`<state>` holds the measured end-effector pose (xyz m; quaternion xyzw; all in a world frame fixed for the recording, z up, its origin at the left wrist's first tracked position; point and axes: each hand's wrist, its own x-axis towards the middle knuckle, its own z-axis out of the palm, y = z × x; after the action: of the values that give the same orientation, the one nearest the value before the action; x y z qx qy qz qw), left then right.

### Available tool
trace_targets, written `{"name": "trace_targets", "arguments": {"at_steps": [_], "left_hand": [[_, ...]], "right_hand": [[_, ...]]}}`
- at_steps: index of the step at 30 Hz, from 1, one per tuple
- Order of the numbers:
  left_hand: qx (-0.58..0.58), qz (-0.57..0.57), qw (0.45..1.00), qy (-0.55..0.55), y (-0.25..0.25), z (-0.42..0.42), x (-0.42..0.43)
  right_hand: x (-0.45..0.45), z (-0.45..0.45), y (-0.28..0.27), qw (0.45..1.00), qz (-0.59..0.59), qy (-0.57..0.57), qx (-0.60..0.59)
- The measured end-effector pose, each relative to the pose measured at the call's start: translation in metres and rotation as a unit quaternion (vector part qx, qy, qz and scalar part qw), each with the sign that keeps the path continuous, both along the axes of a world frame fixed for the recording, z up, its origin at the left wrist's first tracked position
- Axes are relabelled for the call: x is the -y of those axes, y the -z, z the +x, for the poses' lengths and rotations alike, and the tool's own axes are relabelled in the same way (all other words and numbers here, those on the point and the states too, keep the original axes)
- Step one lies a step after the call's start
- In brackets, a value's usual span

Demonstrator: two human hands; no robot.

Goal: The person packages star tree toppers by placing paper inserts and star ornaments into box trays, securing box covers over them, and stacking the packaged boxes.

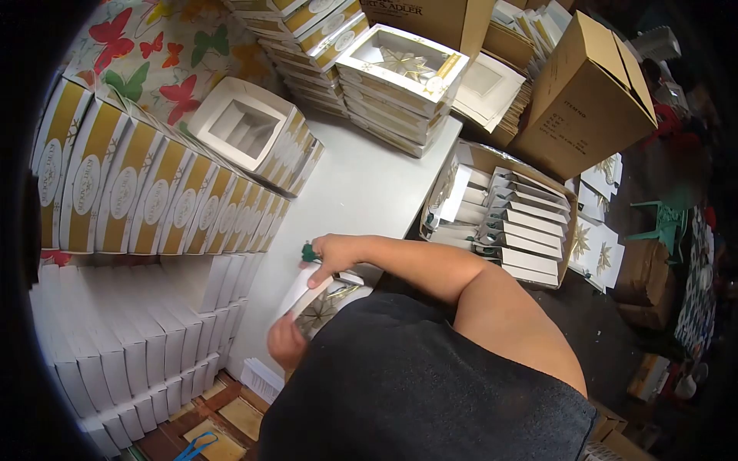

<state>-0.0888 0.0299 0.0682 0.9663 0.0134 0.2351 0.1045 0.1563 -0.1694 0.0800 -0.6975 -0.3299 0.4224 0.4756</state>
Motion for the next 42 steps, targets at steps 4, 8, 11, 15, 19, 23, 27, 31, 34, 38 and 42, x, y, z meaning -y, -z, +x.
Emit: {"name": "trace_targets", "arguments": {"at_steps": [4, 8, 11, 15, 19, 23, 27, 31, 34, 38, 42], "left_hand": [[-0.039, -0.050, 0.998, 0.029, -0.026, -0.002, -0.001], [-0.091, -0.072, 0.992, 0.045, -0.026, -0.017, 0.002], [-0.115, -0.073, 0.988, 0.073, -0.023, -0.007, 0.003], [-0.143, -0.181, 0.973, 0.019, -0.034, 0.005, -0.001], [-0.189, -0.132, 0.972, -0.036, 0.043, 0.037, -0.024], [-0.281, -0.093, 0.952, -0.077, 0.065, 0.050, -0.010], [-0.286, -0.042, 0.952, -0.096, 0.084, 0.080, 0.008], [-0.218, -0.053, 0.969, -0.102, 0.099, 0.105, 0.035], [-0.255, -0.073, 0.964, -0.012, 0.079, 0.118, 0.064], [-0.253, -0.057, 0.966, 0.003, 0.075, 0.112, 0.086], [-0.214, -0.074, 0.973, 0.037, 0.076, 0.120, 0.092]], "right_hand": [[0.009, -0.005, 0.004, 0.988, 0.103, 0.009, 0.117], [0.015, -0.027, 0.021, 0.990, 0.114, 0.011, 0.088], [0.021, -0.024, 0.029, 0.995, 0.088, 0.029, 0.041], [0.010, -0.019, 0.020, 0.995, 0.031, 0.039, 0.086], [-0.005, -0.027, 0.064, 0.991, -0.072, 0.114, 0.023], [0.007, -0.064, 0.140, 0.971, -0.108, 0.111, 0.185], [0.015, -0.054, 0.131, 0.978, -0.100, 0.145, 0.109], [0.027, -0.038, 0.107, 0.974, -0.074, 0.098, -0.190], [0.027, -0.058, 0.100, 0.923, -0.040, 0.298, -0.242], [0.023, -0.066, 0.100, 0.895, -0.063, 0.344, -0.276], [0.044, -0.059, 0.092, 0.902, -0.064, 0.304, -0.299]]}}
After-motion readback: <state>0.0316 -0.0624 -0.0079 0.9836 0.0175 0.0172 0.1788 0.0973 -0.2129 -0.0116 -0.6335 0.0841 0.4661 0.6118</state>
